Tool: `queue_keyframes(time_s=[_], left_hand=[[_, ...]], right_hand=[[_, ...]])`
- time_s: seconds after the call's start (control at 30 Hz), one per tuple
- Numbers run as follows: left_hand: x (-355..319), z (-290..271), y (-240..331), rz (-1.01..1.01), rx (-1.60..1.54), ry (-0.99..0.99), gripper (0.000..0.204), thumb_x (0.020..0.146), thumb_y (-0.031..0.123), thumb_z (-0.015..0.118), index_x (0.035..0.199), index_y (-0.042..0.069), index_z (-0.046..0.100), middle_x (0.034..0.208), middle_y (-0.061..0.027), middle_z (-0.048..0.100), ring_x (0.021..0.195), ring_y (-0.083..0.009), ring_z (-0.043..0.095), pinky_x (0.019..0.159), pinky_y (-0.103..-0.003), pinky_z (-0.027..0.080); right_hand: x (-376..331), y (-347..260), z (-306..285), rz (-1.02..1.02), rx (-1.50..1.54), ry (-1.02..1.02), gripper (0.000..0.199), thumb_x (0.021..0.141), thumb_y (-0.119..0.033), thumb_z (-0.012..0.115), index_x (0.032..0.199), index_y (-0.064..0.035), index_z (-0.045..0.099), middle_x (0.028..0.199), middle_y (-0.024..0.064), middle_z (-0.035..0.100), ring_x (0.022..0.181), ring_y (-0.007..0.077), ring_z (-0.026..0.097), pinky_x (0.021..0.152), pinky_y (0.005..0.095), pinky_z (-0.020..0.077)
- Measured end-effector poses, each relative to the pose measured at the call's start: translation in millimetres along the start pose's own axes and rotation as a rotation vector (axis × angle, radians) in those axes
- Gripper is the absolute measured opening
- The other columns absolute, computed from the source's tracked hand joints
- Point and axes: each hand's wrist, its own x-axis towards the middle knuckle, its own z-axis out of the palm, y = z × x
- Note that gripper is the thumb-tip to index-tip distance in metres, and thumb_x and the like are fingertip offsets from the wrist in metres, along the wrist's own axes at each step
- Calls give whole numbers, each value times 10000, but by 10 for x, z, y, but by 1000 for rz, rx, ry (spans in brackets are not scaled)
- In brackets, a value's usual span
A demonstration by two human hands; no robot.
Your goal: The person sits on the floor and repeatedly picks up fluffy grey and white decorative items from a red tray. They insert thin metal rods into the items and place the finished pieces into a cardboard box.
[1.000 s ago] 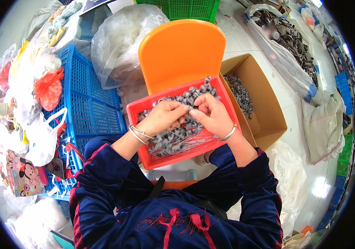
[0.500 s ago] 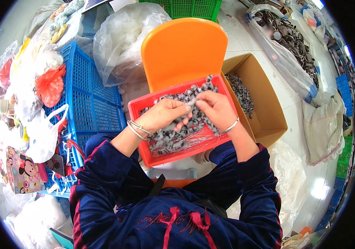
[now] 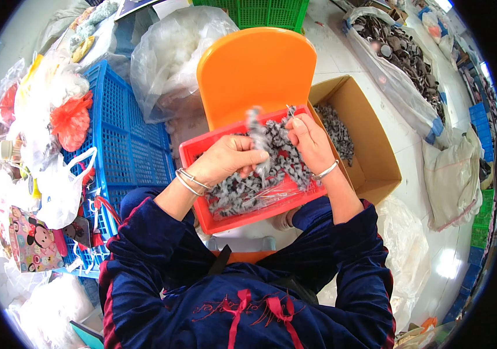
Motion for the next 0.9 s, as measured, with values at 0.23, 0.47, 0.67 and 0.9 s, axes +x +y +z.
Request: queue_keyframes(time_s=[0.23,0.47,0.67,0.9], left_hand=[[-16,42,72,135,-222,307,243,928,242,672,964,4,640,787,-55,676,618,-114,638,573,-231,520],[75,115,-10,237,40,428,237,888,234,721,812,16,666,675,-19,624,597,-94,574,556,-229,439],[64,150,-8,274,-118,440,216,901,216,703,817,17,683,675,-12,625,607,-87,570,567,-235,447],[77,129,-71,330,-2,336,136,911,141,675,978,23,674,764,12,624,637,-62,546,575,-222,449]], right_hand=[[-186,-29,108,25,47,-143,173,986,-124,517,1050,-10,629,753,-21,529,675,67,474,628,223,419],[-180,-8,372,96,165,-146,200,909,-158,682,1022,1,643,696,-67,498,641,20,427,564,209,375],[-148,-66,315,-16,111,-114,197,936,-190,649,912,5,669,692,-56,507,642,28,412,551,226,364],[-123,50,280,47,77,-160,208,959,-194,611,935,6,663,760,-62,554,712,23,453,612,217,382]])
